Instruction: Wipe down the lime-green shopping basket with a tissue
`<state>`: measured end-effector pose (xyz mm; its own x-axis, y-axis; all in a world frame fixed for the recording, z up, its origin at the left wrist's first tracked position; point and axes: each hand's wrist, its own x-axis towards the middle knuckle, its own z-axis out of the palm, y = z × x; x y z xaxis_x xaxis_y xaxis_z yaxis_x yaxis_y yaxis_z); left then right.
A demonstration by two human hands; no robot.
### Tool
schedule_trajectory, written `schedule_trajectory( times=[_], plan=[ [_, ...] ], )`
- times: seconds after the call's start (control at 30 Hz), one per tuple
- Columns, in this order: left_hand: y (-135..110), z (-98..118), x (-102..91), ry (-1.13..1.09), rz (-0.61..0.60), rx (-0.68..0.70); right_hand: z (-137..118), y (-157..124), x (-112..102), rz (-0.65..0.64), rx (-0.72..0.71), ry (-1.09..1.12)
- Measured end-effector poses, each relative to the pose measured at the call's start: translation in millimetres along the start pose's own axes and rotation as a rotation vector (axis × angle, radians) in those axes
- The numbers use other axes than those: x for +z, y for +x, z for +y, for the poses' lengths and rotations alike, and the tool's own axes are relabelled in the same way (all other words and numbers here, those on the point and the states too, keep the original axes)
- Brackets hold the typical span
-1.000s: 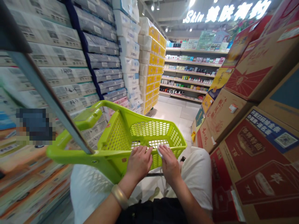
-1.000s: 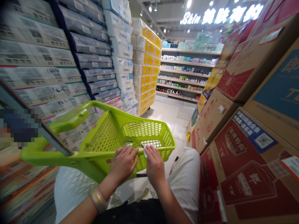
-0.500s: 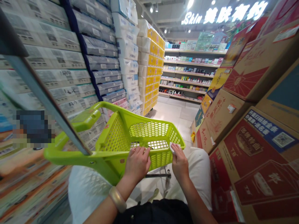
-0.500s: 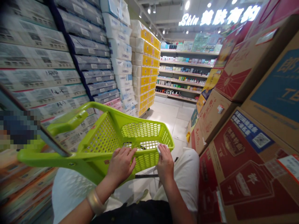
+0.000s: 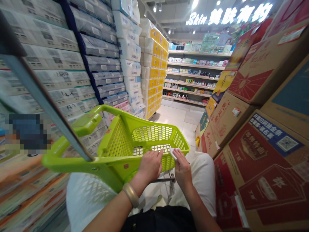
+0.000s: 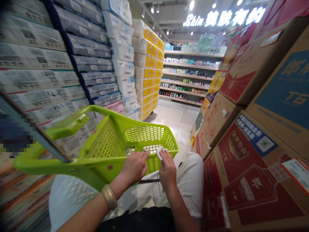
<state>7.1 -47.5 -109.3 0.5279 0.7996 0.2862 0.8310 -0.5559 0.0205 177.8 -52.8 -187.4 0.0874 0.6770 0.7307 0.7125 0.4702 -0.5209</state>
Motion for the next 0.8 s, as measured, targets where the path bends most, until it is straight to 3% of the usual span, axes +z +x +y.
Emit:
schedule_trajectory(
  times=[0.07,0.23,0.47,0.67,0.8],
  plan=[
    [-2,0,0.2,-0.004,0.009,-0.009,-2,0,1,0.014,0.007,-0.026],
    [-7,1,-2.7,-0.010,0.016,-0.018,-14,-5,6,-0.098,-0.125,0.040],
    [-14,3,-3.8,-0.004,0.018,-0.023,22,-1,-10,0.097,0.067,-0.078],
    [-14,3,-4.4,-0.001,0.014,-0.020,-7,-6,5,-0.106,-0.120,0.042],
    [-15,3,-4.8,0.000,0.009,-0.017,15,-3,-5,0.032,-0.005,-0.035]
  ],
)
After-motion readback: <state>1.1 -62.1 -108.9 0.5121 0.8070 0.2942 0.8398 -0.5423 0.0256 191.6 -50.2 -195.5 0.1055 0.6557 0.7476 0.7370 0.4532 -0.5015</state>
